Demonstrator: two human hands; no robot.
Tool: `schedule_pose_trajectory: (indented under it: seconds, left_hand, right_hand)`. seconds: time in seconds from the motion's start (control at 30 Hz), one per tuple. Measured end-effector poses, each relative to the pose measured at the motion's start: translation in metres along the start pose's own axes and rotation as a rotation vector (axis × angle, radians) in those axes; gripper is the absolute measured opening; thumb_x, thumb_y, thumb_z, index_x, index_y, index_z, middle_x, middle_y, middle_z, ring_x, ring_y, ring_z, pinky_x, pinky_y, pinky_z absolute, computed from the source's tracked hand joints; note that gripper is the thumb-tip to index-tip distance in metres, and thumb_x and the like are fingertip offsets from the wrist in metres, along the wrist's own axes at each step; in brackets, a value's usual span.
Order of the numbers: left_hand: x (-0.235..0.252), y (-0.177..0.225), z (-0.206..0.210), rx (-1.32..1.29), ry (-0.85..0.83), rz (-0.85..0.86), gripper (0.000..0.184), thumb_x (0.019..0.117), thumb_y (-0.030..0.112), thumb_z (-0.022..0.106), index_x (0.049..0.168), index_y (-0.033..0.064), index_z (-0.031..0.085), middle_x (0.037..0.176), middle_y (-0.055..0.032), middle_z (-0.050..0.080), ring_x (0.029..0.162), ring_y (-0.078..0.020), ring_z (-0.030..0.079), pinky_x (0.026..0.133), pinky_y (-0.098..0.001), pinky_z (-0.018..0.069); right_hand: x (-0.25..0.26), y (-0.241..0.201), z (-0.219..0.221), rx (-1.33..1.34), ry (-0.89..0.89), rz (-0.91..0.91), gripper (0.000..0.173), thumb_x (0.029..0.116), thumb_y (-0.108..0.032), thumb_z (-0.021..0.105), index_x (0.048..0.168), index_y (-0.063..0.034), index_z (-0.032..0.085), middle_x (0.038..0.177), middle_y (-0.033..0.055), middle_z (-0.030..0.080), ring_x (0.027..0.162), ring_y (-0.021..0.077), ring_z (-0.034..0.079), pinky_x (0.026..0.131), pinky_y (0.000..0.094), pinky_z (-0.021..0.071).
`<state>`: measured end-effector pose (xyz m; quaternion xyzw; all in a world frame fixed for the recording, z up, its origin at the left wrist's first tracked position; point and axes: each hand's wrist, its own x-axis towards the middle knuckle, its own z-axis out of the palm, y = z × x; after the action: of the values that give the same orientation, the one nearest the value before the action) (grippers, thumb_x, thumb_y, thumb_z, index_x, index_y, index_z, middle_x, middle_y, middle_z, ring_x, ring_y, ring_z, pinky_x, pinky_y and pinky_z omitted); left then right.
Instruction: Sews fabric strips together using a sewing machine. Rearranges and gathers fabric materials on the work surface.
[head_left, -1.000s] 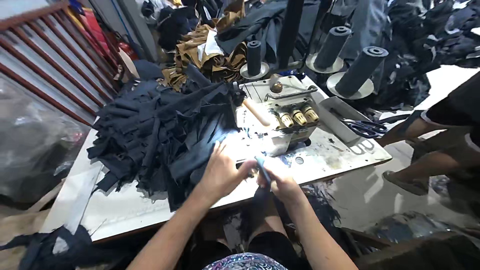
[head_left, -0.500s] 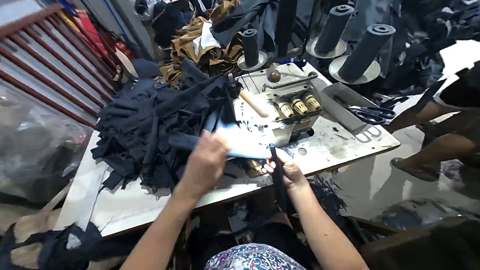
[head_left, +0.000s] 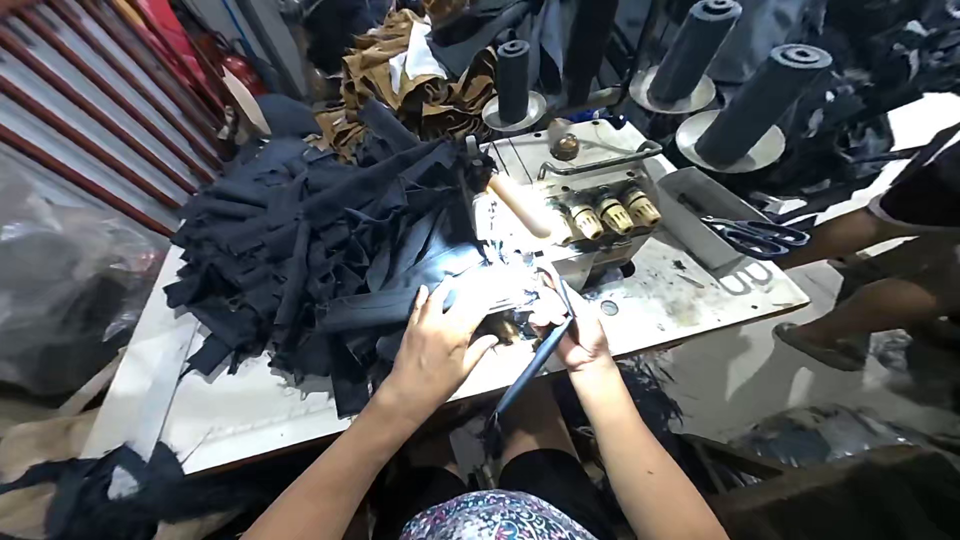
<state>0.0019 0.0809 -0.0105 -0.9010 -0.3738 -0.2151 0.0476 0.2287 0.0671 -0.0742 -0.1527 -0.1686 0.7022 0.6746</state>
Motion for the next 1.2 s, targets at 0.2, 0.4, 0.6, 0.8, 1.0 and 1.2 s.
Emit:
schedule_pose_trajectory:
  seconds: [0.2, 0.4, 0.6, 0.8, 1.0, 1.2]
  left_hand:
    - [0.018, -0.015, -0.001, -0.068, -0.049, 0.023, 0.042, 0.1026, 0.041, 0.05, 0.131, 0.0186, 0.071, 0.138, -0.002, 0.067, 0.14, -0.0329, 0.052, 0.114, -0.0612, 0.0382]
    - [0.044, -0.032, -0.015, -0.098, -0.2, -0.013, 0.053, 0.1081, 0.046, 0.035, 0.142, 0.0174, 0.063, 0.152, -0.0033, 0.056, 0.148, -0.0266, 0.042, 0.122, -0.06, 0.0264]
    - [0.007, 0.038, -0.048, -0.496, 0.143, -0.076, 0.034, 0.0933, 0.045, 0.069, 0.076, 0.0156, 0.073, 0.109, 0.0004, 0.07, 0.105, -0.0159, 0.065, 0.089, -0.0418, 0.0558]
    - [0.007, -0.064, -0.113, 0.115, 0.245, -0.291, 0.032, 0.1022, 0.021, 0.061, 0.108, -0.0096, 0.069, 0.124, -0.0323, 0.062, 0.123, -0.0528, 0.055, 0.104, -0.0693, 0.0407]
    - [0.0, -0.029, -0.029, -0.045, 0.132, 0.087, 0.029, 0.0972, 0.005, 0.055, 0.121, 0.0027, 0.072, 0.127, -0.0177, 0.069, 0.125, -0.036, 0.063, 0.109, -0.0573, 0.0462]
    - [-0.006, -0.001, 0.01, -0.057, 0.046, 0.118, 0.039, 0.0995, 0.028, 0.057, 0.127, 0.0036, 0.07, 0.124, -0.0159, 0.071, 0.12, -0.034, 0.066, 0.11, -0.0544, 0.0466]
  right_hand:
    - [0.0, -0.001, 0.013, -0.075, 0.13, -0.019, 0.038, 0.1104, -0.025, 0.033, 0.1, -0.0084, 0.066, 0.067, 0.0, 0.06, 0.06, 0.0085, 0.063, 0.064, 0.0241, 0.0587]
    - [-0.006, 0.006, 0.018, -0.383, 0.102, -0.069, 0.027, 0.108, -0.021, 0.038, 0.104, -0.0088, 0.062, 0.066, -0.0007, 0.059, 0.059, 0.0087, 0.061, 0.065, 0.0261, 0.0577]
    - [-0.055, 0.003, 0.052, -0.48, -0.515, 0.081, 0.016, 0.098, -0.03, 0.067, 0.096, -0.0165, 0.075, 0.085, -0.0038, 0.075, 0.072, 0.0042, 0.07, 0.066, 0.0232, 0.0593]
    - [-0.04, -0.024, 0.037, -0.271, -0.624, 0.0, 0.025, 0.0982, -0.042, 0.064, 0.095, -0.0213, 0.076, 0.073, -0.0107, 0.07, 0.067, 0.002, 0.068, 0.071, 0.0239, 0.0588]
    - [-0.013, 0.006, 0.007, -0.301, -0.076, 0.064, 0.024, 0.1011, -0.026, 0.052, 0.088, -0.0165, 0.069, 0.064, -0.006, 0.059, 0.057, 0.0045, 0.058, 0.061, 0.0227, 0.0544]
    - [-0.002, -0.01, -0.008, -0.051, -0.124, 0.047, 0.034, 0.1092, -0.031, 0.04, 0.099, -0.0132, 0.068, 0.063, -0.0049, 0.057, 0.056, 0.0053, 0.059, 0.061, 0.0207, 0.0549]
